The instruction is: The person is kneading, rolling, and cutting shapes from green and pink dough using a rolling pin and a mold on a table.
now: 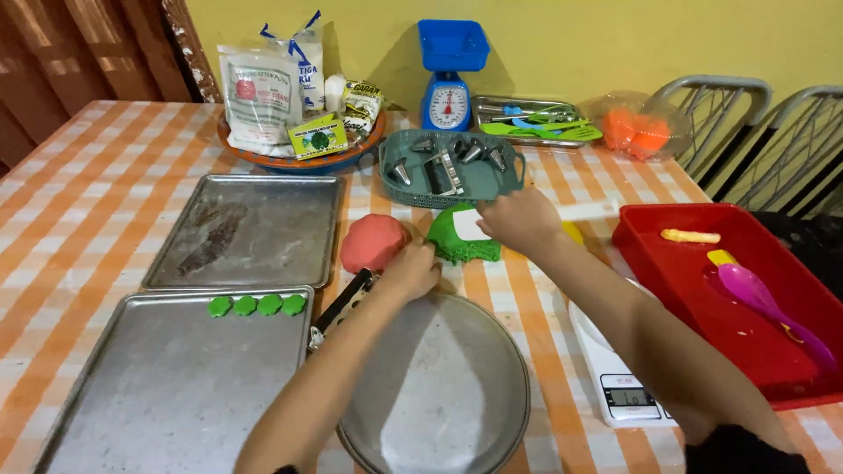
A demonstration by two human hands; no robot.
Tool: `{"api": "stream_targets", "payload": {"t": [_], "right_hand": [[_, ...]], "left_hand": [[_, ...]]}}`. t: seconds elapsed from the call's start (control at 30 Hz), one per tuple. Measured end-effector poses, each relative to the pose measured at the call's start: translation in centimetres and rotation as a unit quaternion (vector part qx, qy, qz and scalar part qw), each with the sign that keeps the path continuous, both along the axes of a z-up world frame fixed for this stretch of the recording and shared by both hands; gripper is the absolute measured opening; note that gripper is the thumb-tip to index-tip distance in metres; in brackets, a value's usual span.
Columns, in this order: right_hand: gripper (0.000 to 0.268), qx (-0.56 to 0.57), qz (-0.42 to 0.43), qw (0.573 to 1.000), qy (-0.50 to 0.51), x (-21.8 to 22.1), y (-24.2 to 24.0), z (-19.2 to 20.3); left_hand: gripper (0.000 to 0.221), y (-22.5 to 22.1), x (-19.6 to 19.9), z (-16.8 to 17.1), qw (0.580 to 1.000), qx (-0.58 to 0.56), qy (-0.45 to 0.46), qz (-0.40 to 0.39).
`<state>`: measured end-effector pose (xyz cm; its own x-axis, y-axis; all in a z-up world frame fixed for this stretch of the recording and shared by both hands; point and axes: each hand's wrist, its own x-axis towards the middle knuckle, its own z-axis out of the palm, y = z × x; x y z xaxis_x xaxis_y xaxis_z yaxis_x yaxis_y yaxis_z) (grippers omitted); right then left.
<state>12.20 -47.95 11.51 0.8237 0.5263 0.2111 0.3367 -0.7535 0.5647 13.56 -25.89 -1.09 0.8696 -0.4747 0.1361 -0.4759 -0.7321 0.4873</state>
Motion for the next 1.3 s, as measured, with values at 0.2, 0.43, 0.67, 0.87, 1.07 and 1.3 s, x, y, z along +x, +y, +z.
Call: {"api": "stream_targets", "payload": {"t": [0.2,0.43,0.67,0.87,1.07,1.3], "right_hand": [[0.032,-0.130,0.088,0.987,-0.041,8.7,0.7,-4.1],[0.023,-0.141,0.059,0.984,-0.090,12.6,1.8,-9.1],[0.026,-0.133,0.083,0.984,-0.086,10.8,5.0,-7.2],[0.028,-0.139,0.049,0.985,-0.091,11.9,5.7,-11.1],[0.027,-0.142,0.033,0.988,-0.058,14.8,6.6,-15.6],[0.029,-0.099,-0.003,0.995,-0.033,11.2,6.3,-12.5]], "left_hand": [[0.073,-4.4,4.0,-4.4,0.971,-0.210,0.026,0.113],[0.070,-5.1,2.1,-2.4,0.978,-0.139,0.062,0.145],[0.058,-6.7,5.6,-7.4,0.987,-0.010,0.018,0.159],[0.045,-6.1,5.2,-6.4,0.991,0.048,-0.043,0.120],[0.038,-5.5,8.4,-10.6,0.986,0.136,-0.072,0.072],[0.047,-4.5,4.5,-6.8,0.992,0.030,-0.031,0.116]]}}
